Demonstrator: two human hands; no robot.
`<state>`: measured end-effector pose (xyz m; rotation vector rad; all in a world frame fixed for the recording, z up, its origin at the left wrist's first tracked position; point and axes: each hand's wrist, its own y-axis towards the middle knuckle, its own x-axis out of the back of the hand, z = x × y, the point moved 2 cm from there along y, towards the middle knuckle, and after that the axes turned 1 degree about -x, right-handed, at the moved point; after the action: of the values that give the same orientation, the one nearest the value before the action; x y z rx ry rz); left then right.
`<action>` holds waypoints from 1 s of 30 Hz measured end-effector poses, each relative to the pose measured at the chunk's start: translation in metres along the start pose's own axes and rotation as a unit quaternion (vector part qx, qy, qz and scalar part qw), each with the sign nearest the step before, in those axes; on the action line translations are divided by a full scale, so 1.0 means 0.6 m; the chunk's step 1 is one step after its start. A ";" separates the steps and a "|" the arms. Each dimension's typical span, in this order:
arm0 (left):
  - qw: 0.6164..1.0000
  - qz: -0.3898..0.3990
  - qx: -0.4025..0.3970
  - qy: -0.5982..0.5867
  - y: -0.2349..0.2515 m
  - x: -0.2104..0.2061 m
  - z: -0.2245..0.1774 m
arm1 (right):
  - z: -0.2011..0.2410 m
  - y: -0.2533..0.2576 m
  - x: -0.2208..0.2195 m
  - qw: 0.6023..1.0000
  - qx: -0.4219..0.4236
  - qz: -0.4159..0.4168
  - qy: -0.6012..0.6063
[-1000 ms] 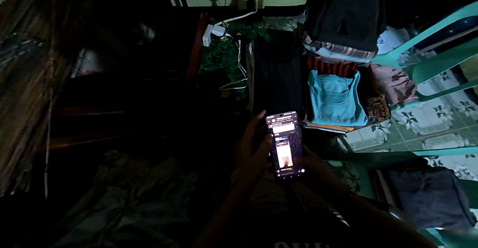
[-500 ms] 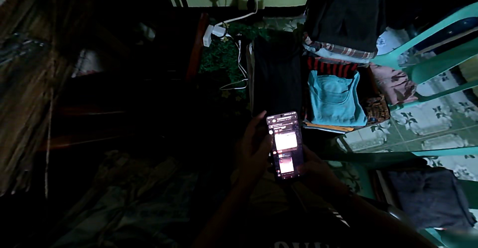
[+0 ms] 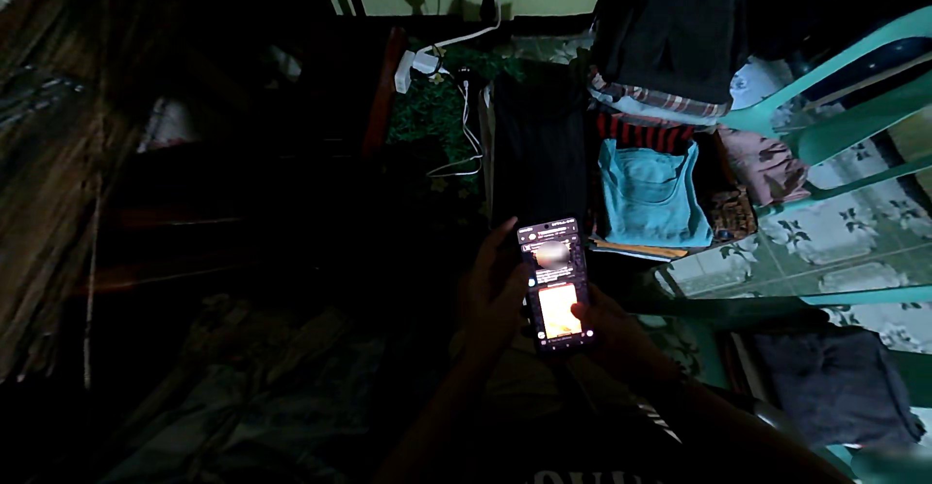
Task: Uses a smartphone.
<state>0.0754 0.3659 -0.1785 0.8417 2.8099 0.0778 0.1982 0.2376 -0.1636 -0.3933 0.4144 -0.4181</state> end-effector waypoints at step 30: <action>0.999 0.005 0.015 -0.034 0.000 -0.001 0.002 | -0.016 0.008 0.015 0.999 0.015 0.019 0.024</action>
<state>0.0762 0.3655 -0.1796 0.8478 2.7497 0.0093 0.2030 0.2349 -0.1764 -0.3466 0.4619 -0.3959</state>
